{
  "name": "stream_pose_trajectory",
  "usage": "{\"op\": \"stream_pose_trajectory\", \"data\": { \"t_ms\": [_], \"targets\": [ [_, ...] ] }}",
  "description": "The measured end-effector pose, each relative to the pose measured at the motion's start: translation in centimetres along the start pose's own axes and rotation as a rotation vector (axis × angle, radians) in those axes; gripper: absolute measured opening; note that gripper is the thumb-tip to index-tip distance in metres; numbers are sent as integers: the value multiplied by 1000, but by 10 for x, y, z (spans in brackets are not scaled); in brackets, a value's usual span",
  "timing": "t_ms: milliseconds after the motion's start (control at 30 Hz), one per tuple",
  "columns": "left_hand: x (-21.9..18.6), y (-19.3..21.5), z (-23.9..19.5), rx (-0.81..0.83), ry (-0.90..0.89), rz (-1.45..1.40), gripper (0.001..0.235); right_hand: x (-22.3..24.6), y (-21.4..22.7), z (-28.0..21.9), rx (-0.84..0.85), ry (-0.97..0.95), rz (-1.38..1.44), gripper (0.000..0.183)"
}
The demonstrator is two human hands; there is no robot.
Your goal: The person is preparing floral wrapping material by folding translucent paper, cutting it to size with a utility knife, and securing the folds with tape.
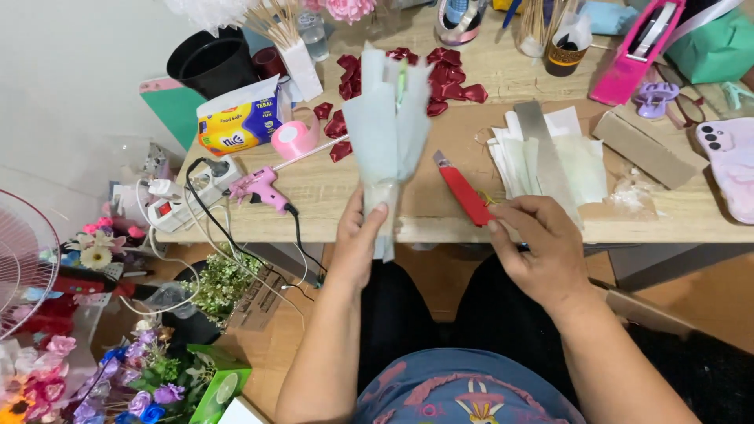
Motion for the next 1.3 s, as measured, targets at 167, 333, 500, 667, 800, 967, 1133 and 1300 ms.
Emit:
{"op": "stream_pose_trajectory", "data": {
  "t_ms": [167, 333, 500, 667, 800, 967, 1133, 1300],
  "targets": [
    [15, -50, -13, 275, -68, -466, 64, 25, 8, 7, -18, 10, 126, 24],
    [-4, -89, -31, 387, -81, -507, 67, 45, 18, 10, -13, -42, 222, 26],
    [-8, -105, -38, 427, -253, -303, 73, 51, 19, 10, -74, -84, 384, 28],
    [-16, -112, -41, 478, -331, -200, 72, 44, 16, 0, -147, -66, 444, 31],
    [-11, -116, -45, 486, -256, -112, 76, 36, 18, -2, -164, -124, 549, 20],
    [-9, -117, -47, 490, -204, -102, 76, 29, 16, 2, -108, -149, 503, 10],
    [-2, -113, -45, 458, -127, -116, 78, 25, 13, 3, -22, -135, 359, 2],
    [-9, -116, -48, 492, -129, -161, 77, 37, 24, 13, -76, -21, 255, 13]
  ]
}}
Point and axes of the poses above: each hand's wrist, its own z-axis towards the middle knuckle, its own y-axis out of the back of the hand, x = y × z, the point moved 6 cm from there along z, towards the middle knuckle, and after that the axes turned 10 degrees about x, right-handed, at the moved point
